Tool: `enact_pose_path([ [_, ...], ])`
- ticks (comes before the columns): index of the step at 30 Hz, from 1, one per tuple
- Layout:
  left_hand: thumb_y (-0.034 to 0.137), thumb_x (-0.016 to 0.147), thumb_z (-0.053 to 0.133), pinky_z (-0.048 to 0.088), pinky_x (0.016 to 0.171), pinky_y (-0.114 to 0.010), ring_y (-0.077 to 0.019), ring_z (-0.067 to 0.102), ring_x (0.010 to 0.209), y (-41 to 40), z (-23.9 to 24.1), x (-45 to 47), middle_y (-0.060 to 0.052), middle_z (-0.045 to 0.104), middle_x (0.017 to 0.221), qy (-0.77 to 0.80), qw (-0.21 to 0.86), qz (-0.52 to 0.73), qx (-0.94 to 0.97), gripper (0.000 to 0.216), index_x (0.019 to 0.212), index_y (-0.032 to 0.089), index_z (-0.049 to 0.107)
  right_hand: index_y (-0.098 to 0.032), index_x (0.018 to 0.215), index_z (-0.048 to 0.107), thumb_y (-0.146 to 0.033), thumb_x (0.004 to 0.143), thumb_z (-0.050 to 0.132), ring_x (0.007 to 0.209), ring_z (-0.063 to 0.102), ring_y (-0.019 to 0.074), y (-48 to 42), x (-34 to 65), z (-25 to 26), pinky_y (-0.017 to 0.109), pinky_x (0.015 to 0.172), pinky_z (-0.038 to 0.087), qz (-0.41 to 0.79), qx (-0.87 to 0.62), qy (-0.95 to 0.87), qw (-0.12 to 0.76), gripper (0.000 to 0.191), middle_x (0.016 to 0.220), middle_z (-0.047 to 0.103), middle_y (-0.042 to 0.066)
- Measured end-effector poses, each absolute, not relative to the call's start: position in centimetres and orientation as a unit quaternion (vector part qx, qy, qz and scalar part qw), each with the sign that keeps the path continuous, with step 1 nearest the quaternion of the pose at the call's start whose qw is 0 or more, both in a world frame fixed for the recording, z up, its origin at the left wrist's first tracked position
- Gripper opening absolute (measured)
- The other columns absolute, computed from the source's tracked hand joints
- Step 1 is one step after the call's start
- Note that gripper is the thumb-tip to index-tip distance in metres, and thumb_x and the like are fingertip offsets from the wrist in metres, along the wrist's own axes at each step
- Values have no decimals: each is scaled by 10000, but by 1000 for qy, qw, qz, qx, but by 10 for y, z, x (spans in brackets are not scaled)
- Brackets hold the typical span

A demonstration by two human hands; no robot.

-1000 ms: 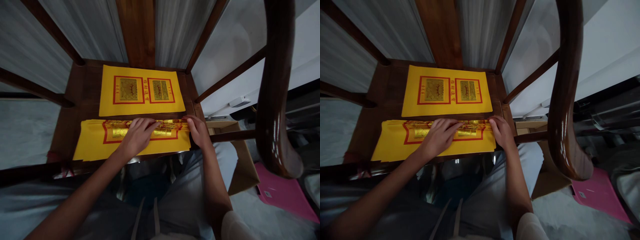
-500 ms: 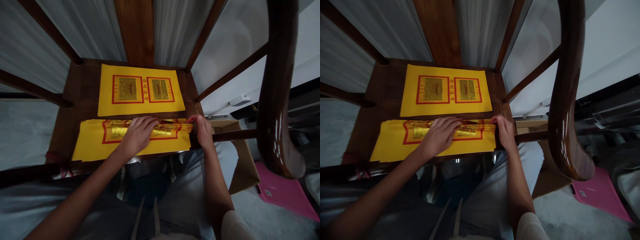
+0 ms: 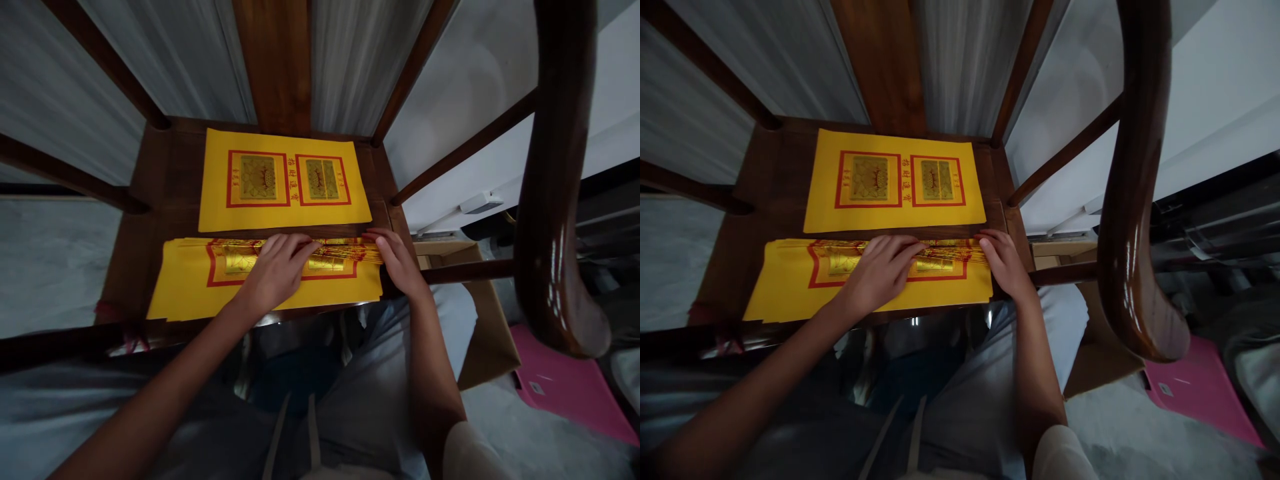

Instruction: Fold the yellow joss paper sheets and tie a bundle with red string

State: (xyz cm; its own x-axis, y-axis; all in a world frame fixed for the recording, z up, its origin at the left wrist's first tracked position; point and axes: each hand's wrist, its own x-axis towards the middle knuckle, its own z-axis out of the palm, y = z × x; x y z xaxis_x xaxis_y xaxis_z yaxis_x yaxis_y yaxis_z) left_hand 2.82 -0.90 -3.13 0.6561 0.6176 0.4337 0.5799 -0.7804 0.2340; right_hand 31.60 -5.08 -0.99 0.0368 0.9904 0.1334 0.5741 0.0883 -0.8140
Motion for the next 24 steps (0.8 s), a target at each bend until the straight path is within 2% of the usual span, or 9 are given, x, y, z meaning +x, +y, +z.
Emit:
enact_pose_path([
  [3,97,1010,478,486,1013,-491,-326,635,1173,-10,-30,28,-165,707,1291,326,29,250,911,421,1396,144,640,-254,1196,782,-739,1025,422,1322,616,284,-51,316,-10,486,1188,450,272,-611,-651,357,628,1306,736,105],
  [8,82,1004,485,493,971,-473,-318,639,1111,-9,-29,28,-151,733,1197,321,14,250,913,421,1391,135,643,-242,1171,785,-706,1037,437,1270,645,288,-51,315,-8,486,1151,474,262,-602,-660,366,595,1259,744,117],
  [16,58,978,512,503,947,-461,-304,635,1058,-9,-31,29,-150,710,1129,317,-3,256,913,463,1423,120,621,-236,1011,771,-640,1040,507,1232,667,272,-52,316,-5,445,1114,482,267,-579,-650,413,483,1220,742,103],
  [19,58,980,506,508,954,-467,-307,643,1056,-9,-30,30,-149,717,1126,324,8,256,911,420,1374,110,639,-244,965,736,-654,1027,523,1176,688,270,-55,316,-5,417,1054,508,304,-584,-616,433,466,1100,769,71],
  [21,57,979,503,510,968,-468,-311,650,1089,-9,-30,30,-156,722,1162,332,19,255,908,388,1335,108,650,-251,952,714,-676,1013,530,1080,703,261,-56,315,-4,393,981,530,329,-590,-595,435,467,1002,764,44],
  [24,52,974,500,494,1032,-491,-328,636,1215,-10,-29,30,-174,701,1327,335,34,254,907,382,1321,118,645,-257,947,693,-716,988,534,966,698,243,-55,315,-5,368,904,543,350,-590,-567,456,487,933,738,25],
])
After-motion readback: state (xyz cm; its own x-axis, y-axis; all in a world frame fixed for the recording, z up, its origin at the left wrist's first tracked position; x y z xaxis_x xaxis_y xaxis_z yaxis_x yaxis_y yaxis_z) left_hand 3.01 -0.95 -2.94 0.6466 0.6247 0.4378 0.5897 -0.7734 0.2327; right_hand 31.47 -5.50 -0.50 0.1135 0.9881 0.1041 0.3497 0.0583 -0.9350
